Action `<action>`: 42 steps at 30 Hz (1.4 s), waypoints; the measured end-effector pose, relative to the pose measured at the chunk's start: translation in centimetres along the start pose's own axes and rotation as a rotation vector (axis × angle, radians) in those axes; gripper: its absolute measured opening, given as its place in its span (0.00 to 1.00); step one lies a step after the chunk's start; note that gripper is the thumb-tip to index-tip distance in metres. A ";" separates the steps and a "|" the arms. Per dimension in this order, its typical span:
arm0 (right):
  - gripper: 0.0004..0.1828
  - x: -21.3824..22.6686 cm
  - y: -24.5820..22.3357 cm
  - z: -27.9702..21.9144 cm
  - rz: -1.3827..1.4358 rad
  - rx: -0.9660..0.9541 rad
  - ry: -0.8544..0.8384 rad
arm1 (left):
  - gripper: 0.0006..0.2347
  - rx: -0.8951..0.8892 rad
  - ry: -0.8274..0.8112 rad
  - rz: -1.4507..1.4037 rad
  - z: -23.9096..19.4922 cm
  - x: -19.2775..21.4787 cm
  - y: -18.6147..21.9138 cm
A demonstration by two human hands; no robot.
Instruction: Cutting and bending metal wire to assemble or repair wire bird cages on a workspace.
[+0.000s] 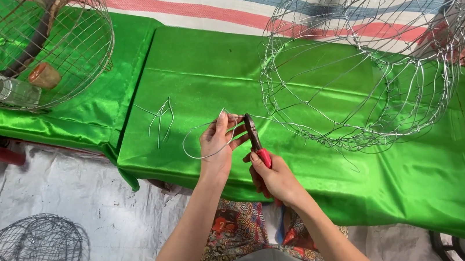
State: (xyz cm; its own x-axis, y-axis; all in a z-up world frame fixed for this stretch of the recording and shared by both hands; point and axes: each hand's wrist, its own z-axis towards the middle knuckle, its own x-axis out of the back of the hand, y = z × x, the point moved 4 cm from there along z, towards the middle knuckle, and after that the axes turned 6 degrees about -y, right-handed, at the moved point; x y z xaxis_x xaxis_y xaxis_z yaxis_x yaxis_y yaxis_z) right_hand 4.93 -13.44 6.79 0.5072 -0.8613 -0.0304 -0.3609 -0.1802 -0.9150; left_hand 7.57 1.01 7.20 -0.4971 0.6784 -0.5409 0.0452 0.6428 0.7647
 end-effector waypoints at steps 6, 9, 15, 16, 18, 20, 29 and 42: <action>0.16 0.0 2.9 3.7 -0.031 0.017 0.069 | 0.13 0.039 -0.035 -0.014 1.0 1.1 -2.7; 0.15 0.3 5.6 6.8 -0.125 0.028 0.120 | 0.34 0.121 -0.081 0.302 0.4 1.3 -4.3; 0.12 -0.7 1.9 5.1 -0.263 0.020 0.206 | 0.20 0.043 -0.240 0.686 2.6 3.0 -7.9; 0.16 -1.2 -0.6 3.6 -0.276 0.014 0.197 | 0.16 0.024 -0.216 0.766 2.6 3.2 -8.0; 0.23 -1.3 -2.1 2.6 -0.291 0.009 0.191 | 0.13 0.004 -0.193 0.843 2.4 2.9 -7.7; 0.26 -0.8 0.0 3.5 -0.316 -0.065 0.195 | 0.14 0.022 -0.194 0.853 1.4 2.4 -6.8; 0.27 1.7 7.5 6.6 -0.294 -0.173 0.195 | 0.15 0.015 -0.233 0.878 1.2 1.9 -6.5; 0.16 -0.2 4.5 5.7 -0.091 -0.072 0.209 | 0.19 -0.017 -0.232 0.954 2.5 1.7 -6.8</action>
State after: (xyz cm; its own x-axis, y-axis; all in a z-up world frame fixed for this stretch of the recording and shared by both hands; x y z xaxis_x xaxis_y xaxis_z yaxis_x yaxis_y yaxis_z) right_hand 7.63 -11.34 0.36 0.3696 -0.9184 0.1413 -0.3796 -0.2880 -0.8792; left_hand 8.61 -1.29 0.19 -0.0755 0.9646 0.2525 0.3258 -0.2154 0.9205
